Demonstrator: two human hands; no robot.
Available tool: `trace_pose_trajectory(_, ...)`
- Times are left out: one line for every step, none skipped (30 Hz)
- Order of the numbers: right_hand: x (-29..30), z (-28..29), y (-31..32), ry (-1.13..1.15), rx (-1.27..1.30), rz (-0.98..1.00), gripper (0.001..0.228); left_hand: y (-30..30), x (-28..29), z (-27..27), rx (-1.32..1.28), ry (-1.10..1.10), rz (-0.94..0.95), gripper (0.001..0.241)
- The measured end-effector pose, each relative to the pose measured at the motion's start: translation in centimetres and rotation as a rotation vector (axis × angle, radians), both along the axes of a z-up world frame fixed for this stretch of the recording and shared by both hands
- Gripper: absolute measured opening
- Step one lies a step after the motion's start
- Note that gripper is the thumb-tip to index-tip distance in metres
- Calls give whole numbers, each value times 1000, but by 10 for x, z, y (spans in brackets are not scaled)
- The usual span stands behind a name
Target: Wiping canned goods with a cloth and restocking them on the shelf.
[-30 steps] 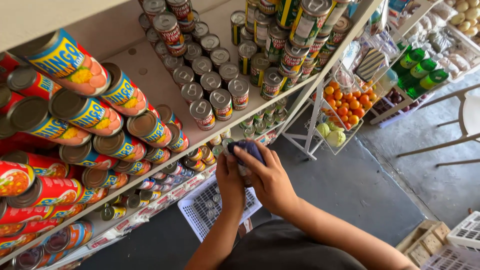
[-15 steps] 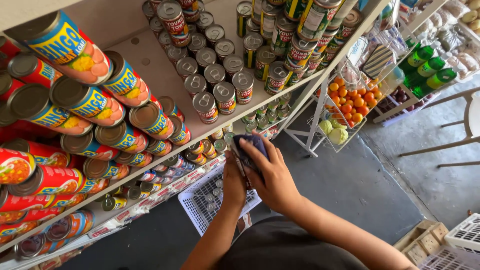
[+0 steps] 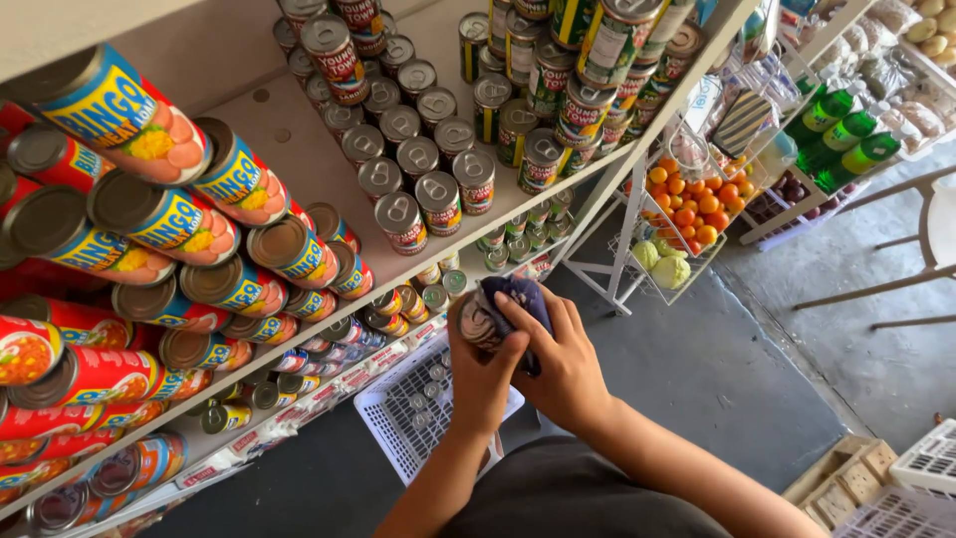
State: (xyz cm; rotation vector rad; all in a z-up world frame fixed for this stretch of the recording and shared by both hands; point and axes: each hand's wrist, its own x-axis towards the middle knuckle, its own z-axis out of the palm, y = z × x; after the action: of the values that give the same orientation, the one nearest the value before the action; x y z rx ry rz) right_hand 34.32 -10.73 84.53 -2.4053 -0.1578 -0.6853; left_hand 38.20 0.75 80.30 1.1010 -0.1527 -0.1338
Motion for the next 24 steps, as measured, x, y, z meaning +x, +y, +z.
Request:
trace_pose_trajectory(-2, 0, -3, 7, 2, -4, 85, 2, -4, 0, 2, 7, -4, 71)
trace_pose_trajectory(1, 0, -6, 54, 105, 44, 86, 2, -5, 1, 29, -3, -32, 71)
trace_pose_trajectory(3, 0, -10, 101, 208, 91, 87, 3, -5, 2, 57, -14, -60, 73)
trace_pose_trajectory(6, 0, -14, 100, 208, 86, 87, 1, -4, 5, 57, -15, -66, 73)
trace_pose_trajectory(9, 1, -18, 126, 320, 147, 86, -1, -2, 7, 100, -42, -90, 72)
trace_pose_trajectory(8, 0, -20, 162, 438, 210, 86, -1, -5, 9, 147, -59, -112, 70)
trace_pose_trajectory(5, -4, -21, 170, 444, 207, 86, -1, -7, 10, 151, -50, -115, 70)
trace_pose_trajectory(5, -9, -23, 220, 445, 167, 81, -3, -6, 11, 177, -85, -108, 65)
trace_pose_trajectory(4, -14, -25, 270, 446, 128, 76, -5, -4, 12, 203, -120, -102, 61)
trace_pose_trajectory(2, -16, -25, 273, 448, 125, 76, -5, -5, 12, 204, -117, -105, 61)
trace_pose_trajectory(-1, -18, -25, 307, 395, 84, 73, -5, -6, 13, 282, -188, -63, 57)
trace_pose_trajectory(-3, -20, -24, 338, 343, 41, 70, -6, -6, 14, 359, -262, -23, 53)
trace_pose_trajectory(-3, -21, -24, 337, 344, 36, 70, -5, -6, 12, 359, -263, -28, 53)
trace_pose_trajectory(-2, -22, -24, 497, 263, -35, 68, -5, -6, 11, 409, -286, -2, 52)
trace_pose_trajectory(-2, -22, -25, 655, 180, -106, 66, -6, -6, 9, 460, -310, 25, 51)
trace_pose_trajectory(-3, -20, -24, 659, 185, -111, 66, -5, -8, 9, 462, -307, 18, 51)
trace_pose_trajectory(-5, -18, -24, 688, 193, -71, 67, -4, -11, 9, 423, -258, 17, 51)
trace_pose_trajectory(-5, -15, -25, 712, 200, -36, 68, -4, -12, 8, 381, -212, 12, 52)
trace_pose_trajectory(-8, -15, -24, 712, 204, -44, 68, -5, -10, 6, 382, -213, 3, 52)
trace_pose_trajectory(-13, -14, -22, 536, 223, 1, 74, -5, -12, 4, 340, -169, -10, 52)
trace_pose_trajectory(-18, -13, -20, 359, 240, 45, 81, -5, -13, 2, 298, -124, -23, 52)
trace_pose_trajectory(-21, -14, -18, 364, 243, 46, 81, -4, -18, -2, 301, -119, -23, 52)
trace_pose_trajectory(-24, -15, -16, 289, 147, -7, 82, -2, -22, -7, 283, -122, -52, 52)
trace_pose_trajectory(-23, -15, -14, 203, 49, -56, 85, -1, -21, -10, 264, -133, -77, 52)
